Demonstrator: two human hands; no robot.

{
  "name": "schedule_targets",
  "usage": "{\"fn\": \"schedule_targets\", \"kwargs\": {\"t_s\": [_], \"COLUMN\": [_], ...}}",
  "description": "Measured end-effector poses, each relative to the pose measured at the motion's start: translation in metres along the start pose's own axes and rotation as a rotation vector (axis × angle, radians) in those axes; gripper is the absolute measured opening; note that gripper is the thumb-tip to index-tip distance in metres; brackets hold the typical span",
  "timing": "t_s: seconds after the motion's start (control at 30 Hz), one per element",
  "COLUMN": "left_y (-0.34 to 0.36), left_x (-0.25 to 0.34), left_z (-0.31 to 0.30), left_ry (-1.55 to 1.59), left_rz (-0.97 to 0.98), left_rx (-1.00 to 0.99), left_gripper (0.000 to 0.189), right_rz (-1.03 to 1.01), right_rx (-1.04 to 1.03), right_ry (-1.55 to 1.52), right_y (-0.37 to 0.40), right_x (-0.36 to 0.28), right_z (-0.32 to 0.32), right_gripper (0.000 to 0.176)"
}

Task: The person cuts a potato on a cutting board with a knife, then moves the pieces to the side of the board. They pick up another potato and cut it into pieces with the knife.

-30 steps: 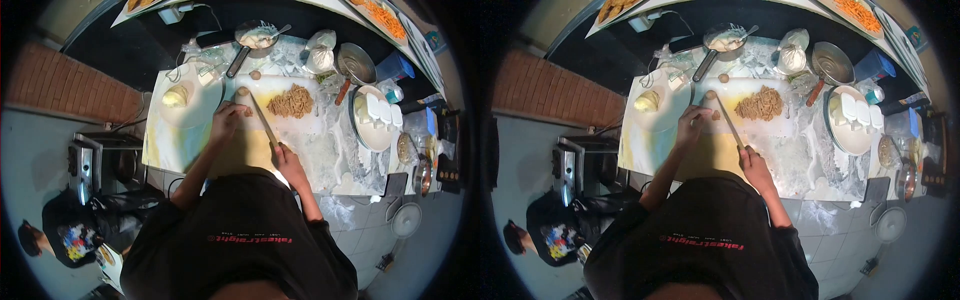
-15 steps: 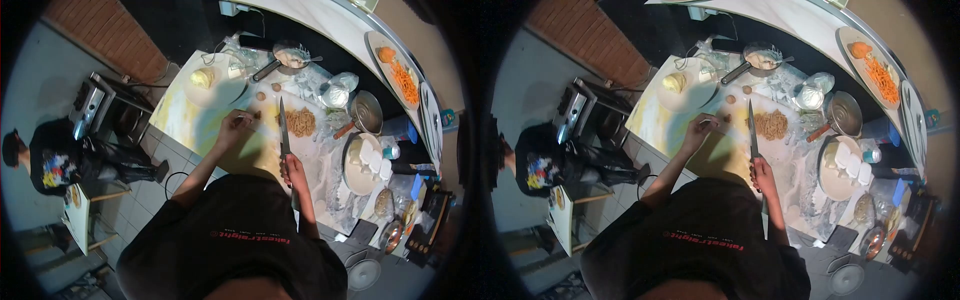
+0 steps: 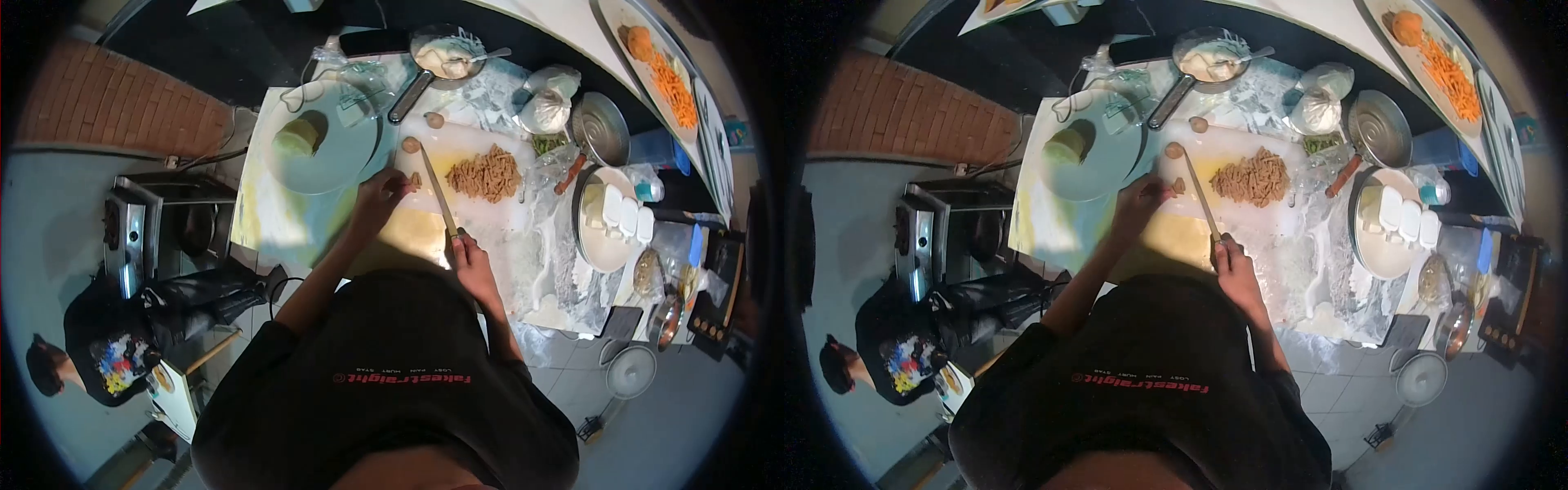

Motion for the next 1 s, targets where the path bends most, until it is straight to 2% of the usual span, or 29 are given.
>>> {"fn": "schedule_targets", "kwargs": {"t_s": [0.03, 0.1, 0.13, 0.2, 0.23, 0.33, 0.47, 0.57, 0.77, 0.83, 1.0], "left_y": [-0.002, -0.002, -0.004, -0.007, -0.009, -0.007, -0.004, -0.006, -0.004, 0.0, 0.013], "left_x": [-0.006, 0.019, 0.017, 0.041, 0.025, 0.03, 0.024, 0.024, 0.019, 0.021, 0.023], "left_z": [0.008, 0.025, 0.03, 0.048, 0.053, 0.047, 0.042, 0.04, 0.04, 0.042, 0.031], "left_ry": [0.007, -0.203, -0.196, -0.516, -0.517, -0.549, -0.54, -0.551, -0.533, -0.53, -0.431], "left_rz": [-0.005, 0.269, 0.262, 0.471, 0.487, 0.521, 0.489, 0.506, 0.46, 0.44, 0.448], "left_rx": [-0.013, 0.014, 0.01, -0.033, -0.019, 0.061, 0.04, 0.018, 0.015, 0.018, 0.092], "left_gripper": [0.011, 0.009, 0.009, 0.01, 0.011, 0.012, 0.022, 0.027, 0.024, 0.022, 0.016], "right_rz": [0.042, 0.023, -0.011, 0.025, 0.052, -0.021, 0.015, -0.038, -0.008, 0.058, -0.009], "right_rx": [-0.022, 0.016, 0.05, 0.06, 0.069, 0.13, 0.075, 0.084, 0.06, -0.007, 0.071], "right_ry": [0.013, 0.004, -0.01, -0.016, -0.023, 0.019, 0.025, 0.039, 0.064, 0.053, 0.079], "right_y": [0.002, 0.004, 0.006, 0.011, 0.015, 0.023, 0.025, 0.021, 0.015, 0.019, 0.028], "right_x": [0.005, 0.013, 0.014, 0.017, 0.019, 0.02, 0.018, 0.011, 0.006, 0.01, 0.014], "right_z": [0.002, -0.002, -0.005, -0.011, -0.014, -0.019, -0.013, -0.008, 0.0, 0.008, 0.005], "right_gripper": [0.039, 0.039, 0.039, 0.036, 0.035, 0.035, 0.038, 0.037, 0.036, 0.035, 0.032]}}
Point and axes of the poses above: each hand's wrist, its own y-axis away from the middle knuckle, its own z-axis out of the palm, x = y × z, the point moved 10 cm from there along -y, towards the middle knuckle, and after that the axes turned 1 degree about y, right-handed, at the moved point
